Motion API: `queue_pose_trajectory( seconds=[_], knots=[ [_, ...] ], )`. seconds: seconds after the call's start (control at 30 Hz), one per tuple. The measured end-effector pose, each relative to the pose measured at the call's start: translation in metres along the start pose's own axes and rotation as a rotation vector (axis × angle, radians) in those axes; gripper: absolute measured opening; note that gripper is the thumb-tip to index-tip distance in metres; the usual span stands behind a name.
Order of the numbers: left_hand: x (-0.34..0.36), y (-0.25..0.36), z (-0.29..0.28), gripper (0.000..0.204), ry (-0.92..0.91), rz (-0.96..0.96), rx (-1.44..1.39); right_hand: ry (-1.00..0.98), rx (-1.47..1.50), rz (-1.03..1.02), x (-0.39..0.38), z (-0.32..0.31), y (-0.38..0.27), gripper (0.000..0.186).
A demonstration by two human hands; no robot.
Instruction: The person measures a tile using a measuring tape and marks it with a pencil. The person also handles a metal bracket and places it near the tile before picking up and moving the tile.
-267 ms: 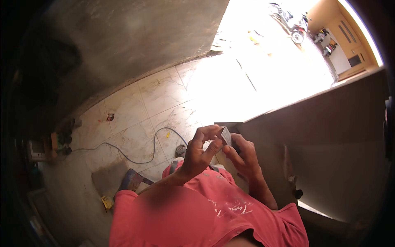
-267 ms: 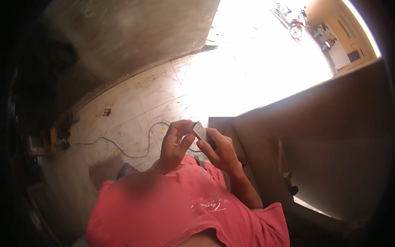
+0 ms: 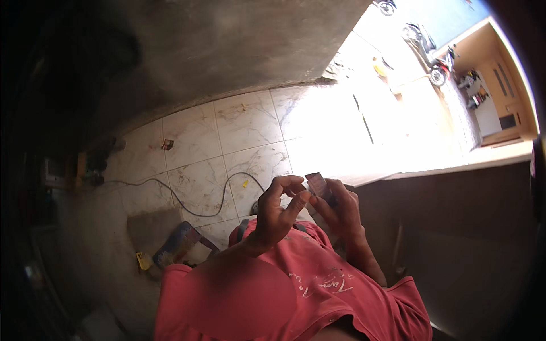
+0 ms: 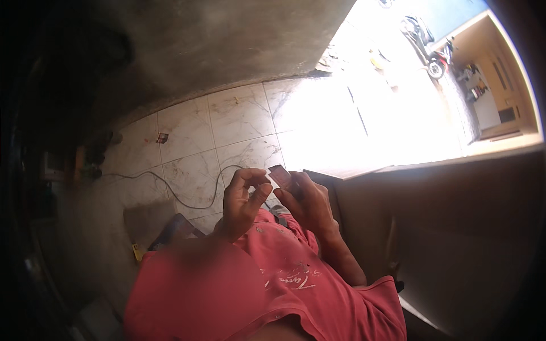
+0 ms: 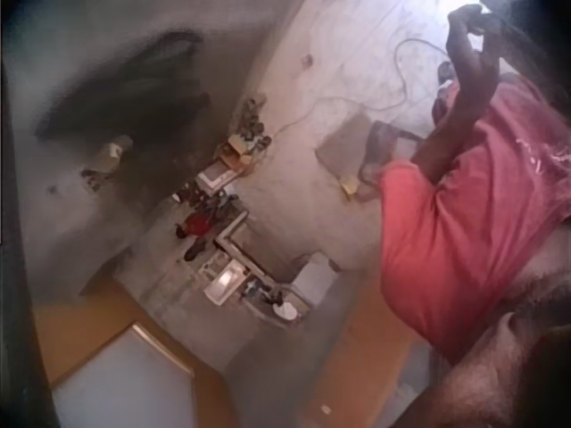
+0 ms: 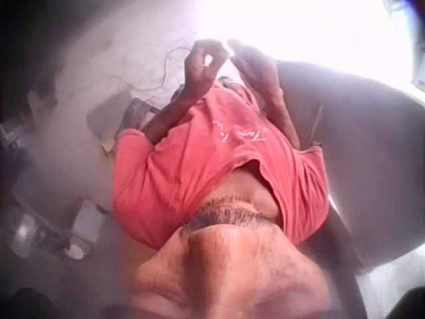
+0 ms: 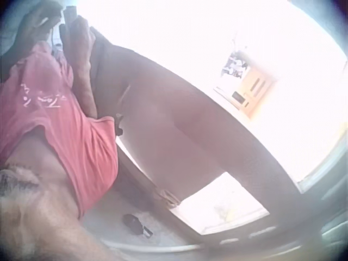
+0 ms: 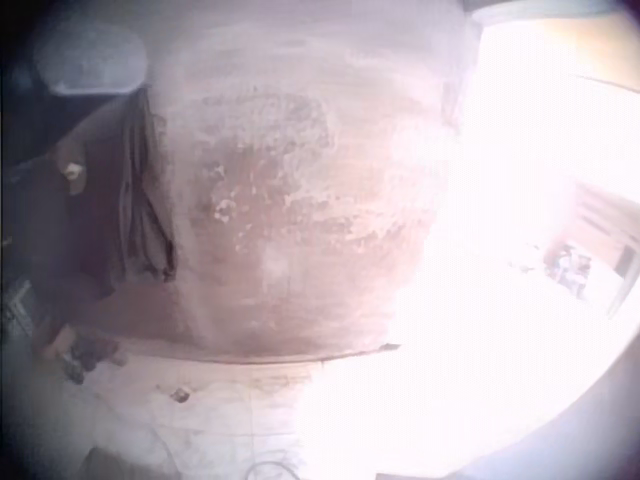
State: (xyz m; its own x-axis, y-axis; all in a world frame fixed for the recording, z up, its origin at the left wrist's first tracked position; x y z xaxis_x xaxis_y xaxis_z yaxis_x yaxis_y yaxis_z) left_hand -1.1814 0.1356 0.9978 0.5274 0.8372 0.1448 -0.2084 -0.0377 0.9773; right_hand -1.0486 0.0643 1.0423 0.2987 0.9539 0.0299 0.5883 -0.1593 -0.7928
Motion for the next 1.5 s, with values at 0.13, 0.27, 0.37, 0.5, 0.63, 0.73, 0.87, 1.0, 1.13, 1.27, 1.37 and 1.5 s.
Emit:
queue_pose_trajectory(
  seconds=[0.13, 0.27, 0.37, 0.5, 0.63, 0.73, 0.87, 1.0, 1.13, 1.27, 1.37, 1.5],
  knots=[
    [0.026, -0.003, -0.007, 0.024, 0.049, -0.051, -0.053, -0.062, 0.020, -0.094, 0.035, 0.008, -0.004, 0.032],
    [0.051, -0.012, -0.017, 0.014, 0.107, -0.210, -0.235, -0.187, 0.031, -0.133, 0.072, 0.018, 0.008, 0.034],
    [0.079, -0.031, -0.013, 0.009, -0.016, -0.196, -0.308, -0.248, 0.134, -0.091, 0.103, 0.019, 0.039, 0.042],
    [0.127, -0.049, -0.001, 0.009, -0.009, -0.209, -0.179, -0.402, 0.456, -0.035, 0.150, 0.001, 0.067, 0.052],
    [0.165, -0.045, 0.006, 0.014, 0.124, -0.027, -0.079, -0.570, 0.484, -0.045, 0.205, -0.010, 0.090, 0.056],
    [0.181, -0.049, 0.010, 0.013, 0.202, -0.017, -0.085, -0.754, 0.511, -0.087, 0.243, -0.011, 0.089, 0.053],
    [0.195, -0.035, 0.011, 0.013, 0.219, -0.021, -0.154, -0.900, 0.699, -0.128, 0.277, -0.007, 0.074, 0.053],
    [0.198, -0.034, 0.003, 0.022, 0.380, 0.131, -0.263, -0.988, 0.720, -0.323, 0.298, 0.003, 0.043, 0.050],
    [0.189, -0.018, -0.009, 0.037, 0.496, 0.209, -0.335, -0.842, 0.601, -0.627, 0.303, 0.011, 0.007, 0.038],
    [0.191, -0.001, -0.026, 0.034, 0.463, 0.435, -0.187, -0.710, 0.488, -0.768, 0.312, 0.015, -0.018, 0.027],
    [0.193, 0.012, -0.043, 0.028, 0.652, 0.426, 0.106, -0.647, 0.363, -0.747, 0.317, 0.021, -0.044, 0.018],
    [0.178, 0.015, -0.074, 0.025, 0.786, 0.363, 0.330, -0.754, 0.225, -0.670, 0.320, 0.043, -0.069, 0.010]
  ],
)
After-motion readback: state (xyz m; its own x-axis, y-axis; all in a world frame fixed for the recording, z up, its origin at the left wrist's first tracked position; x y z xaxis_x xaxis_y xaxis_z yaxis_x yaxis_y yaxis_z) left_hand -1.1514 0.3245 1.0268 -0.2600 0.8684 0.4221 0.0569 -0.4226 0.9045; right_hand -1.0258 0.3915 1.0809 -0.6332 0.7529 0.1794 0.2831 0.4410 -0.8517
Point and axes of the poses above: each hand's wrist, its own x-axis towards the middle knuckle, its own z-axis out of the palm, y = z × x, the point moved 6 cm from there along x, towards the middle knuckle, and after that the axes turned 3 degrees about -y, right-handed, at the moved point
